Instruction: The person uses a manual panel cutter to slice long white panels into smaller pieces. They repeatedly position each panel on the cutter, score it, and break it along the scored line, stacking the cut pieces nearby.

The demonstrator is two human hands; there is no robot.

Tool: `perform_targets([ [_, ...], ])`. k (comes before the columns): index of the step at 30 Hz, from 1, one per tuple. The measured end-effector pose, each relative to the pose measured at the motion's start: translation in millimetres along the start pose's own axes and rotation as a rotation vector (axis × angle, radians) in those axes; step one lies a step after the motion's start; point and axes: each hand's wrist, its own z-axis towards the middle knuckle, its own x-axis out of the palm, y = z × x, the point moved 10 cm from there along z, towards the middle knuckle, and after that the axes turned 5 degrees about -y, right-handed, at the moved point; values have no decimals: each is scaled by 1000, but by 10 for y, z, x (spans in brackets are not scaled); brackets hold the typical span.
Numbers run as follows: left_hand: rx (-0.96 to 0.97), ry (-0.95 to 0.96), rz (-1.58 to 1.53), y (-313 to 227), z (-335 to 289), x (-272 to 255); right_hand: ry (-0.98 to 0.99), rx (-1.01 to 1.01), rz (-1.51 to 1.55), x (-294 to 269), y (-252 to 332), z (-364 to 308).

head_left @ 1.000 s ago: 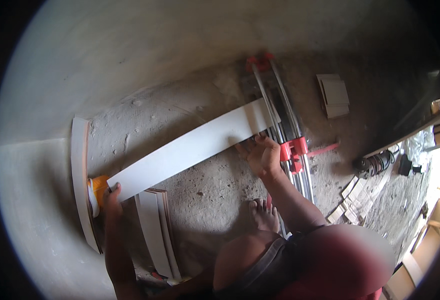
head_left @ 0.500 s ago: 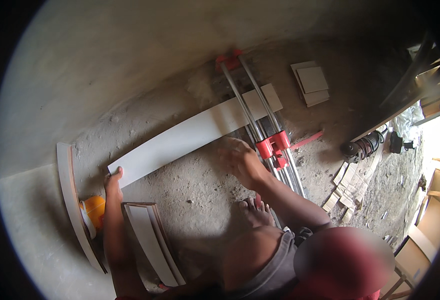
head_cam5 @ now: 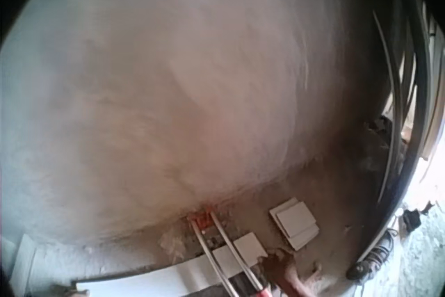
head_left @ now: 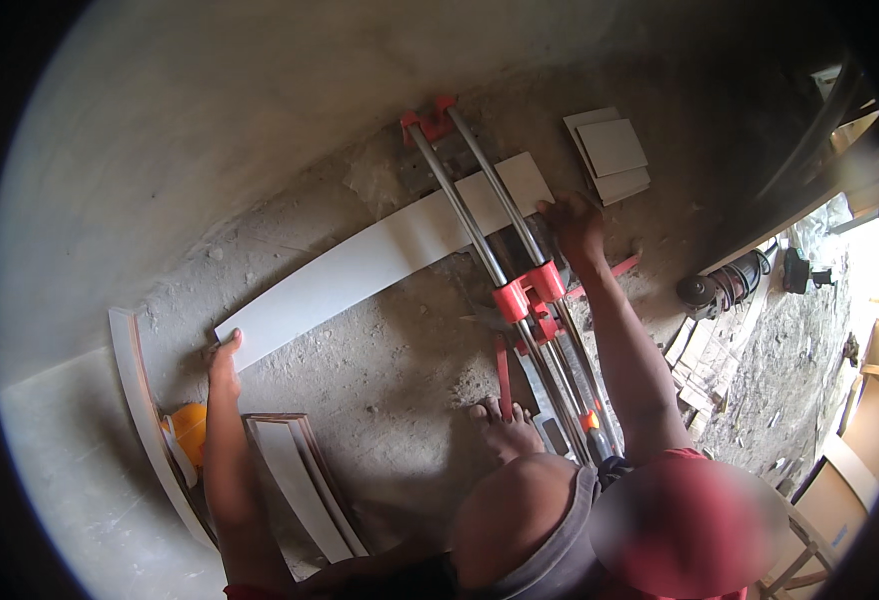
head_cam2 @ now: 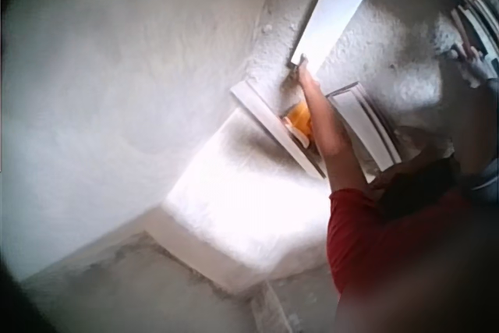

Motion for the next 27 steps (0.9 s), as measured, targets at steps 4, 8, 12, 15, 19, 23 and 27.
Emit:
perform_targets([
  [4, 17, 34, -28, -108, -106, 132, -67, -149, -55, -36, 247, 29],
  [8, 52, 10, 39, -245, -205, 172, -29, -100, 51, 16, 261, 49],
  [12, 55, -17, 67, -252, -261, 174, -5, -101, 61, 38, 242, 55],
  [15, 32, 31, 27, -223, -261, 200, 7, -104, 72, 51, 220, 87],
  [19, 40, 39, 113, -245, -222, 206, -2, -133, -30, 61, 183, 129],
  [23, 45, -13, 223, -268, -217, 216, -5, -76, 119, 74, 90, 147],
  [27, 15, -91, 303, -269, -229, 201, 14, -32, 201, 108, 29, 150],
])
